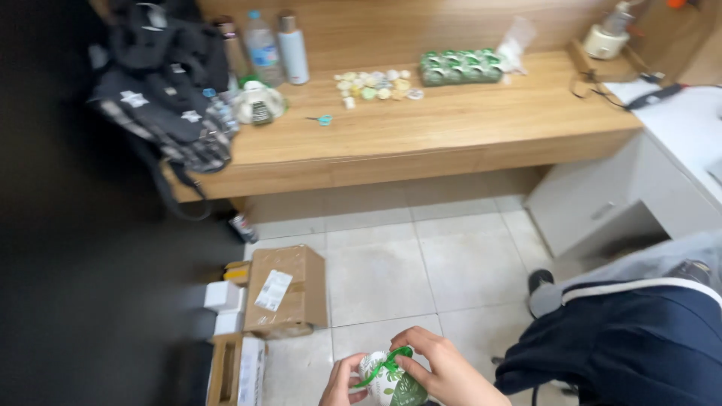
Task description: Moving packaged items from a display shelf to a production workbench.
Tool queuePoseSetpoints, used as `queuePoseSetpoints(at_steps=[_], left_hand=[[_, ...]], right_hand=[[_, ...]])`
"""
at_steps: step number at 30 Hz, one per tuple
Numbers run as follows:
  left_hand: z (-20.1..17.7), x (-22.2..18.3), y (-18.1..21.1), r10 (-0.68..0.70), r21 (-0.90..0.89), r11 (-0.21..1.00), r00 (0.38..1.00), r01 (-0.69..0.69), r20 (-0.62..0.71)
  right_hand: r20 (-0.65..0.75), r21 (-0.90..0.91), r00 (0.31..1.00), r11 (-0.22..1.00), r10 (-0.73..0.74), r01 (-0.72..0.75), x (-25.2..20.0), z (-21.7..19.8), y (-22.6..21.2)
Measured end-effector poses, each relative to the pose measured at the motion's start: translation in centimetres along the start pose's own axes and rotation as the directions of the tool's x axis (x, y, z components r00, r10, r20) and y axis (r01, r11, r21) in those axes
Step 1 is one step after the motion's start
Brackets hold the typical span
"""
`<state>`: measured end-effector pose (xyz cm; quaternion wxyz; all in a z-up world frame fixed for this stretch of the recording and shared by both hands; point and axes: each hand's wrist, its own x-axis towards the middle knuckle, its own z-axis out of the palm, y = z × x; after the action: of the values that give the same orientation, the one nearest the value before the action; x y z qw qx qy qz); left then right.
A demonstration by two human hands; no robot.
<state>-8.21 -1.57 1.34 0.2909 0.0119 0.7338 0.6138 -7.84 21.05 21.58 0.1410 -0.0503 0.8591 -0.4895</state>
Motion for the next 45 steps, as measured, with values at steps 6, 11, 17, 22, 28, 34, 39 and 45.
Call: queuePoseSetpoints(at_steps=[6, 11, 17, 22, 28, 34, 39, 45], left_hand=[[0.1, 6.9, 3.9, 0.013, 0.064, 0.998, 0.989, -0.023, 0.144], [1.3, 13.2, 9.9, 0.087, 0.043, 0.994, 0.968, -0.100, 0.235], [3.1, 24.0, 14.8, 0.187, -0.059, 0.982, 0.951, -0.178, 0.248], [5.4, 31.6, 19.2, 0.162, -0.018, 0.987, 0.960, -0.162, 0.230], [6.8, 38.7, 21.4, 0.147, 0.092, 0.981, 0.965, -0.171, 0.218], [7.3, 47.0, 22.4, 0.203, 0.186, 0.955, 0.967, -0.230, 0.151], [6.6, 53.9, 24.9, 0.154, 0.197, 0.964, 0.978, -0.179, 0.137], [5.4, 60.4, 27.7, 0.070, 0.268, 0.954, 0.968, -0.135, 0.240]], right_hand=[[-0.133, 0.014, 0.991, 0.999, -0.026, 0.028, 3.3, -2.7, 1.3], [-0.242, -0.029, 0.970, 0.999, 0.011, -0.019, 7.8, -7.7, 3.7], [-0.268, -0.048, 0.963, 0.999, -0.018, 0.005, 15.4, -16.4, 5.5], [-0.284, -0.123, 0.948, 0.986, -0.143, 0.112, 20.3, -22.9, 8.0], [-0.316, -0.082, 0.943, 0.994, -0.101, 0.079, 25.1, -27.5, 10.6], [-0.398, -0.092, 0.914, 0.995, -0.079, 0.046, 31.5, -31.3, 13.0], [-0.452, -0.138, 0.885, 0.989, -0.110, 0.052, 38.5, -35.5, 15.1], [-0.538, -0.143, 0.835, 0.989, -0.117, 0.046, 47.0, -40.1, 18.5]])
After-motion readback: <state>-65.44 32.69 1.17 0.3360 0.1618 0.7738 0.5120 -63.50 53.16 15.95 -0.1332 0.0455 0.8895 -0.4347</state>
